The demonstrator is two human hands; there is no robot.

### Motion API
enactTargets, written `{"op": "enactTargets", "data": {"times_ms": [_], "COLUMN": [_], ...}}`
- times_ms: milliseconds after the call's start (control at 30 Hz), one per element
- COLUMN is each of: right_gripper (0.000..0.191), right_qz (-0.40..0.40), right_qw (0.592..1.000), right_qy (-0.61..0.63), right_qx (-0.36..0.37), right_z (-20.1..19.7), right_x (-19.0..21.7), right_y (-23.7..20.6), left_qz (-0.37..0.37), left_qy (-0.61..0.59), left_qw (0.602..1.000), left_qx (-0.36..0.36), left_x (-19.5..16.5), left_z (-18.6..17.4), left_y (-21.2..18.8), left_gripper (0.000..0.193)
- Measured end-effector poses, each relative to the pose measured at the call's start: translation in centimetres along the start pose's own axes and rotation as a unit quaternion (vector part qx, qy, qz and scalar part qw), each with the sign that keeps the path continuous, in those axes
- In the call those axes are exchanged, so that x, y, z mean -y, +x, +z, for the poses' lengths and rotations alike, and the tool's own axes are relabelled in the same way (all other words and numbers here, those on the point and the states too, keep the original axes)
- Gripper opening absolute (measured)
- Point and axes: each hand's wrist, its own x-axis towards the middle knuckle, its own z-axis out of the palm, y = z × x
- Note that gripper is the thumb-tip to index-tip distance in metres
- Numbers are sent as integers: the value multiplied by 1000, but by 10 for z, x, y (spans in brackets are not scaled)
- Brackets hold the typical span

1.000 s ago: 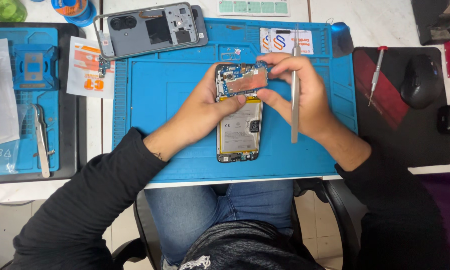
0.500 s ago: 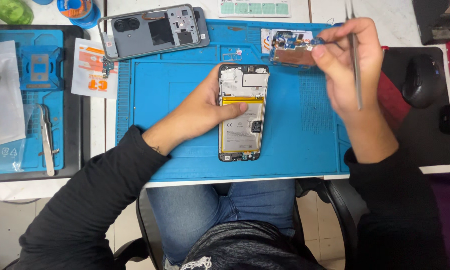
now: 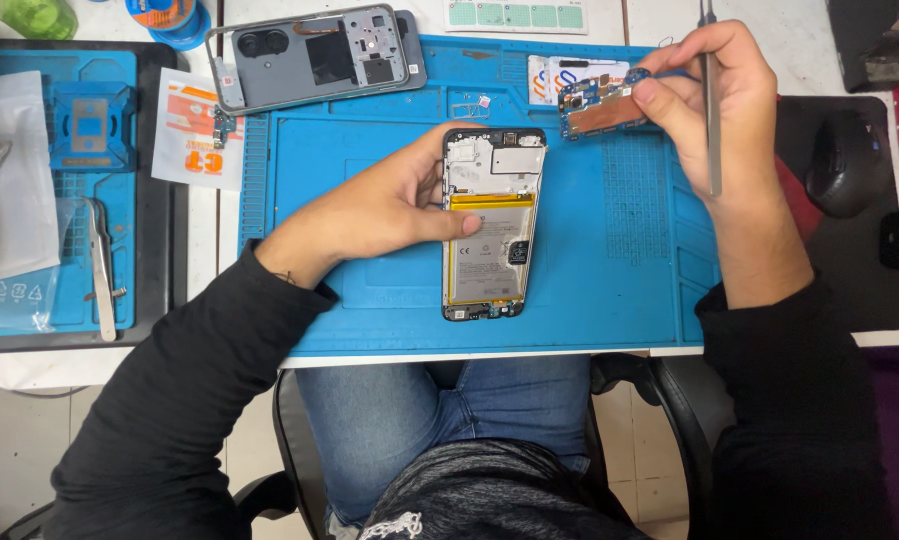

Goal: The person disassembles a smartphone on a blue work mat. They remove the back cover, pry open the screen, disconnect internal cables, and extract the motherboard and battery using a metal spudger and tweezers.

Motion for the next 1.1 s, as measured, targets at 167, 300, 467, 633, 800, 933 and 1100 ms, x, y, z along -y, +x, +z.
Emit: {"op": "enactTargets", "data": {"times_ms": [167, 300, 467, 633, 800, 933, 1100], "right_gripper": [26, 23, 20, 22, 23, 23, 23], "right_qz": [-8, 12, 19, 26, 12, 3, 9], "right_qw": [1000, 999, 996, 992, 992, 992, 991], "right_qy": [-3, -30, -59, -99, -96, -101, -111], "right_qx": [-3, 25, 57, 72, 79, 81, 80], "right_z": [4, 8, 11, 12, 14, 14, 17], "right_x": [4, 4, 6, 9, 7, 8, 8], "right_y": [0, 1, 3, 5, 5, 5, 5], "left_qz": [-8, -20, -46, -22, -18, -15, -15], "left_qy": [-25, -56, -54, -59, -68, -70, -80], "left_qw": [999, 998, 997, 998, 997, 997, 996], "left_qx": [18, 26, 21, 23, 27, 29, 26], "left_x": [-1, -2, -3, 3, 7, 8, 8], "left_z": [-3, -3, -4, -4, -5, -6, -5], "left_y": [0, 1, 0, 2, 2, 3, 3], "left_gripper": [77, 81, 81, 81, 80, 79, 78]}}
